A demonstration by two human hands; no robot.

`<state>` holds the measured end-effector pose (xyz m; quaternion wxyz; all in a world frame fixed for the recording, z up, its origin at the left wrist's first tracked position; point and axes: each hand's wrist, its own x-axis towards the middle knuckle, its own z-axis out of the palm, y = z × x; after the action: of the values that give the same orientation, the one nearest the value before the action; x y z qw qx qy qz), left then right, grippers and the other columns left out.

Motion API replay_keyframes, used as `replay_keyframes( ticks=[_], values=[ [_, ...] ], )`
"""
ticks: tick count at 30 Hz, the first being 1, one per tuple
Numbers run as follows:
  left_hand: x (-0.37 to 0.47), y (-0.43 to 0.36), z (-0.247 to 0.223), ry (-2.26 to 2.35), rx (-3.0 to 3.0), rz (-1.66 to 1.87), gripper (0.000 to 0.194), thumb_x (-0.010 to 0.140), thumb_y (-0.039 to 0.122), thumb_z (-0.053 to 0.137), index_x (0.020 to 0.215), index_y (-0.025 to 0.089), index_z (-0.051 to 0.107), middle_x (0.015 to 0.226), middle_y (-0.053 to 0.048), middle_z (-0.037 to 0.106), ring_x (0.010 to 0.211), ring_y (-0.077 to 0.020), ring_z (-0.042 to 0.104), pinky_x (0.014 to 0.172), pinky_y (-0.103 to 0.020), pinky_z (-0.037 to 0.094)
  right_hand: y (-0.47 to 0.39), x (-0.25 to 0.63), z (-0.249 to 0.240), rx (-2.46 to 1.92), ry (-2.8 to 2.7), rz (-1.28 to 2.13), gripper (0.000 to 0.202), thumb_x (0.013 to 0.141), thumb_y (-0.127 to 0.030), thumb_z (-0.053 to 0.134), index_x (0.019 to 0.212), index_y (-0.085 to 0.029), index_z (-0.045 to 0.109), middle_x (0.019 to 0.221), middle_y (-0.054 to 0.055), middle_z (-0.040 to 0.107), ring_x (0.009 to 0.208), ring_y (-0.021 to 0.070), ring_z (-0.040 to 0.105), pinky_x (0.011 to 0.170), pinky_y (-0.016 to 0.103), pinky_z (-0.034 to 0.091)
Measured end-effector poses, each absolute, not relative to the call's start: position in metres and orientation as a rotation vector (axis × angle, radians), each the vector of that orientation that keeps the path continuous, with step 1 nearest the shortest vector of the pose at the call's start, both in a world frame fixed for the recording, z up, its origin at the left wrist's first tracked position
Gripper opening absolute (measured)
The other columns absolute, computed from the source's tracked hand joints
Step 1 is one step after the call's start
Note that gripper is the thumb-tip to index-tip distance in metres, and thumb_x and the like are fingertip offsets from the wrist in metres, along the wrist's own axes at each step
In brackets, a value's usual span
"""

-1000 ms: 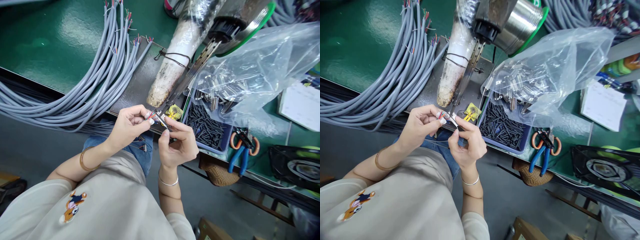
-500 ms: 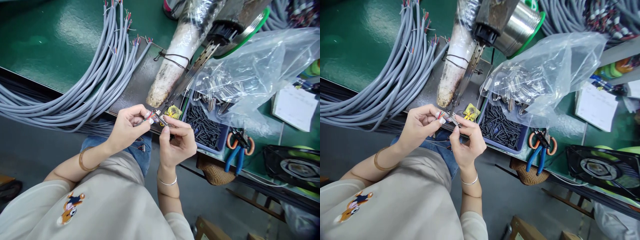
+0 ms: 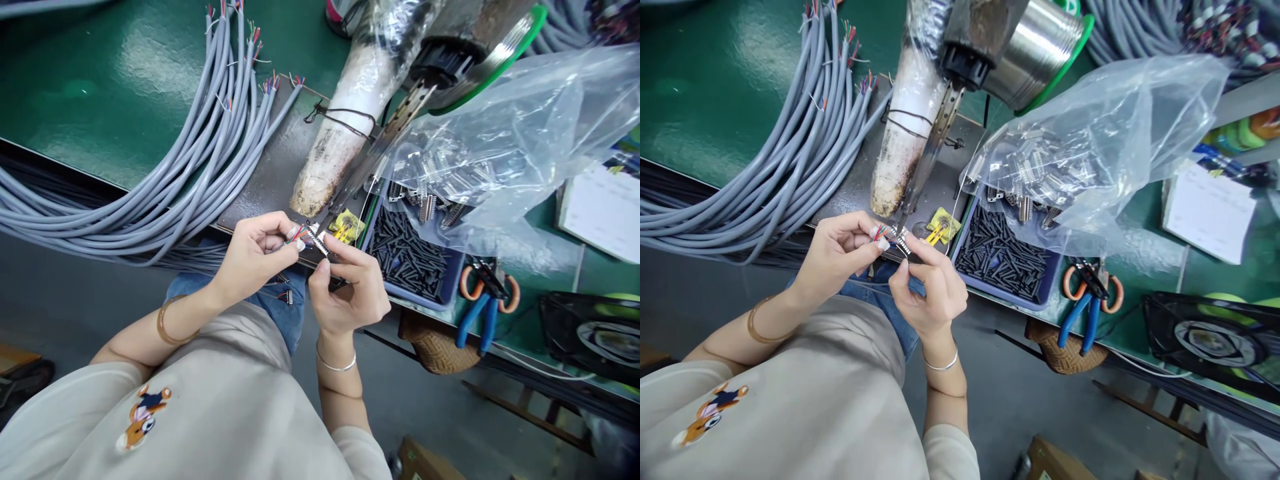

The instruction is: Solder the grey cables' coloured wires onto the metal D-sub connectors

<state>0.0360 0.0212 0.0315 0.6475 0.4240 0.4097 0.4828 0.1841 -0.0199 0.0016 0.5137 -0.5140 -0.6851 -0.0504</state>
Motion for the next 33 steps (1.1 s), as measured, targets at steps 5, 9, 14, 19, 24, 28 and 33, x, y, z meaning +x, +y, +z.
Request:
replay_keyframes(
  ticks=[5, 9, 14, 19, 24, 28, 33],
  values=[
    [0.035, 0.016, 0.027, 0.97, 0.961, 1.089, 0.021, 0.073, 0.019, 0.08, 0.07, 0.016, 0.06, 0.06, 0.004, 0.056, 0.041, -0.0024, 0.041, 0.036, -0.016, 0.032, -0.02, 0.181, 0.001, -1.26, -1.54, 0.031, 0.017, 0.088, -0.011, 0.069, 0.084, -0.023, 0.058, 0.102, 0.002, 0.08, 0.086, 0.0155, 0.077, 0.073, 0.029, 0.062],
    [0.038, 0.01, 0.022, 1.04, 1.037, 1.155, 0.014, 0.079, 0.021, 0.077, 0.075, 0.017, 0.064, 0.061, 0.002, 0.056, 0.047, -0.0048, 0.044, 0.04, -0.016, 0.034, -0.021, 0.178, 0.002, -1.272, -1.523, 0.088, 0.016, 0.089, -0.01, 0.068, 0.084, -0.023, 0.059, 0.102, 0.002, 0.079, 0.087, 0.016, 0.076, 0.074, 0.03, 0.063],
    [0.042, 0.011, 0.025, 1.07, 1.113, 1.243, 0.012, 0.076, 0.018, 0.075, 0.07, 0.016, 0.065, 0.067, 0.0, 0.063, 0.056, -0.0071, 0.052, 0.046, -0.016, 0.038, -0.019, 0.178, 0.002, -1.264, -1.545, 0.029, 0.017, 0.088, -0.01, 0.069, 0.085, -0.023, 0.059, 0.1, 0.001, 0.079, 0.087, 0.0154, 0.076, 0.075, 0.03, 0.063],
    [0.042, 0.013, 0.027, 1.063, 1.116, 1.24, 0.01, 0.074, 0.017, 0.074, 0.069, 0.015, 0.065, 0.071, -0.002, 0.067, 0.056, -0.0069, 0.053, 0.047, -0.016, 0.041, -0.017, 0.179, 0.002, -1.257, -1.56, 0.004, 0.016, 0.088, -0.012, 0.07, 0.084, -0.023, 0.059, 0.1, 0.002, 0.079, 0.086, 0.0153, 0.076, 0.075, 0.03, 0.062],
    [0.041, 0.012, 0.025, 1.096, 1.103, 1.224, 0.013, 0.074, 0.018, 0.076, 0.068, 0.016, 0.065, 0.071, -0.002, 0.065, 0.058, -0.0075, 0.054, 0.046, -0.016, 0.04, -0.015, 0.179, 0.0, -1.264, -1.566, -0.006, 0.015, 0.089, -0.014, 0.07, 0.084, -0.023, 0.059, 0.1, 0.002, 0.079, 0.085, 0.0164, 0.077, 0.073, 0.032, 0.063],
    [0.043, 0.013, 0.027, 1.095, 1.109, 1.235, 0.013, 0.074, 0.018, 0.077, 0.069, 0.016, 0.065, 0.069, -0.001, 0.065, 0.056, -0.0072, 0.052, 0.045, -0.016, 0.04, -0.014, 0.178, 0.001, -1.265, -1.562, -0.024, 0.015, 0.089, -0.016, 0.071, 0.083, -0.023, 0.059, 0.1, 0.002, 0.079, 0.084, 0.0163, 0.077, 0.073, 0.031, 0.063],
    [0.043, 0.013, 0.03, 1.095, 1.151, 1.276, 0.012, 0.075, 0.017, 0.077, 0.069, 0.016, 0.066, 0.07, -0.001, 0.065, 0.06, -0.0087, 0.056, 0.049, -0.017, 0.044, -0.014, 0.177, 0.005, -1.268, -1.578, -0.062, 0.015, 0.087, -0.015, 0.074, 0.085, -0.024, 0.062, 0.102, 0.002, 0.08, 0.087, 0.0163, 0.077, 0.074, 0.031, 0.064]
  ],
)
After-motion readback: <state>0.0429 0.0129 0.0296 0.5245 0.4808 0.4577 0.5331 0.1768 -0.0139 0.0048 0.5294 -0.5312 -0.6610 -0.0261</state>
